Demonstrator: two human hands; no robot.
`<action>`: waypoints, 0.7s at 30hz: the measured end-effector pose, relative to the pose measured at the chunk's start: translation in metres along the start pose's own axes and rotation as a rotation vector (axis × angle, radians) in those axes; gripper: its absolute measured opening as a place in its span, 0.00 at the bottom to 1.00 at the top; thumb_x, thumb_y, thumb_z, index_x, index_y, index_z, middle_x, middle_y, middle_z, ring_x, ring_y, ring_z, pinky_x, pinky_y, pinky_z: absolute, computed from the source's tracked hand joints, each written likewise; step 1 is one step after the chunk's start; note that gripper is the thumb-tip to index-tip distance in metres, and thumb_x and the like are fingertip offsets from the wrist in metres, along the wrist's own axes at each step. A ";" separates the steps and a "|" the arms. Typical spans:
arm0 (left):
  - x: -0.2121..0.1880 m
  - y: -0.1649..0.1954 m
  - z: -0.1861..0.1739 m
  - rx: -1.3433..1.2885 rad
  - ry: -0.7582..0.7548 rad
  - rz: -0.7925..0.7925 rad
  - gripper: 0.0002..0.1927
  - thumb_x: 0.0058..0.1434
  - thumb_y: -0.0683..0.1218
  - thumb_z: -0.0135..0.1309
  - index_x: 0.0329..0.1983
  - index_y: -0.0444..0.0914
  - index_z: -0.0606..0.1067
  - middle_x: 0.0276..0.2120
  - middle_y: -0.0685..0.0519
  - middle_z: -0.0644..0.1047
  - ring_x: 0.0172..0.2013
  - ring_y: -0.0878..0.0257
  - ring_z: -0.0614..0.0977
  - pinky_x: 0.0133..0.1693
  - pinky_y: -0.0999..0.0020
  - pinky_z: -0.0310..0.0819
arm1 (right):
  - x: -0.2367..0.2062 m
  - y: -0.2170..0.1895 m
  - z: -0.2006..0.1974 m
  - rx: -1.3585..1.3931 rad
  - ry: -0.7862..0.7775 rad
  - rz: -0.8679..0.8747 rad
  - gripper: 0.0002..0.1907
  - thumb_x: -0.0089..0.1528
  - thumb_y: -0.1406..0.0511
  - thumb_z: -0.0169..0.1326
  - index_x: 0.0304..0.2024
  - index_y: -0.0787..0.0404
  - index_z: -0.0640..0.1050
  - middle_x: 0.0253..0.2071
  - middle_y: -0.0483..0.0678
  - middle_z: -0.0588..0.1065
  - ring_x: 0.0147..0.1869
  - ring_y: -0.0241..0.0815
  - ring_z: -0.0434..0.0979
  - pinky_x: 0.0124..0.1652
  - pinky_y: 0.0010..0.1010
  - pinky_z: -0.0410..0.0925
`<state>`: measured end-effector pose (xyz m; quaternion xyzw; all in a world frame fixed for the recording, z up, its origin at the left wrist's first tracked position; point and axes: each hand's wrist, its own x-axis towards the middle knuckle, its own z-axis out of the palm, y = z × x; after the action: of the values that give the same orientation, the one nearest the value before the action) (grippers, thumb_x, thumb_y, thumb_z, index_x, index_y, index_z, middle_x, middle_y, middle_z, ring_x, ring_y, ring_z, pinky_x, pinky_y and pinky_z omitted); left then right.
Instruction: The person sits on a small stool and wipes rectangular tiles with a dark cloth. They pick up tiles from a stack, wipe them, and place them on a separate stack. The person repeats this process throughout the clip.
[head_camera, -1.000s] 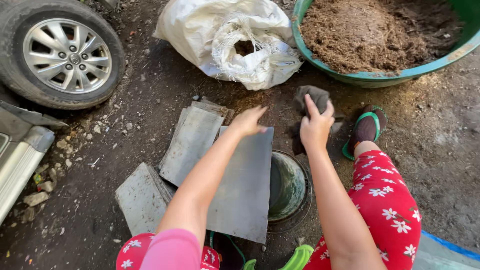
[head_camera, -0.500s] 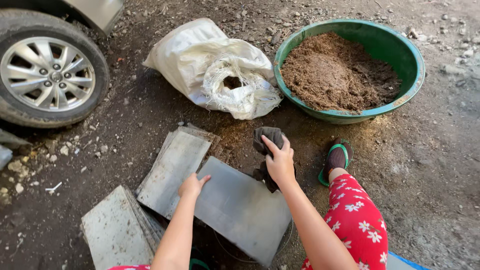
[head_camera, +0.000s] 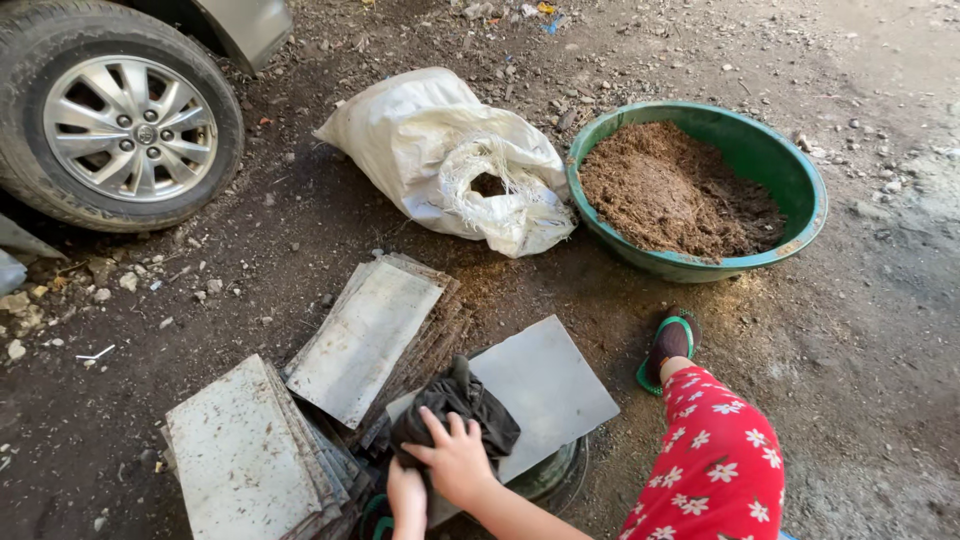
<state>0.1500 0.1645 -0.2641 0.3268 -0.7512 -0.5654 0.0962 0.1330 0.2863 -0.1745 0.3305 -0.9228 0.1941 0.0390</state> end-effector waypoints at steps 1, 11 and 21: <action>-0.004 -0.002 0.001 0.095 0.015 -0.008 0.20 0.69 0.54 0.43 0.51 0.36 0.76 0.45 0.38 0.81 0.47 0.43 0.80 0.48 0.52 0.72 | -0.001 0.007 0.005 -0.018 -0.005 0.025 0.30 0.52 0.64 0.59 0.57 0.35 0.80 0.73 0.53 0.58 0.66 0.68 0.59 0.54 0.65 0.57; -0.018 -0.010 0.020 0.045 0.098 -0.080 0.21 0.74 0.54 0.41 0.48 0.31 0.73 0.42 0.36 0.80 0.43 0.39 0.80 0.47 0.52 0.72 | -0.006 0.185 -0.065 -0.277 0.123 0.552 0.29 0.54 0.66 0.58 0.55 0.30 0.80 0.72 0.45 0.60 0.66 0.58 0.63 0.57 0.56 0.62; -0.015 -0.009 0.019 0.071 0.152 -0.113 0.20 0.73 0.55 0.41 0.54 0.34 0.72 0.47 0.36 0.79 0.48 0.39 0.80 0.49 0.51 0.72 | -0.016 0.203 -0.045 -0.325 0.234 0.534 0.28 0.54 0.65 0.59 0.54 0.30 0.80 0.71 0.47 0.61 0.64 0.61 0.65 0.55 0.57 0.63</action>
<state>0.1547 0.1870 -0.2758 0.4139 -0.7415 -0.5167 0.1094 0.0156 0.4565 -0.2042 0.0421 -0.9849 0.0846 0.1449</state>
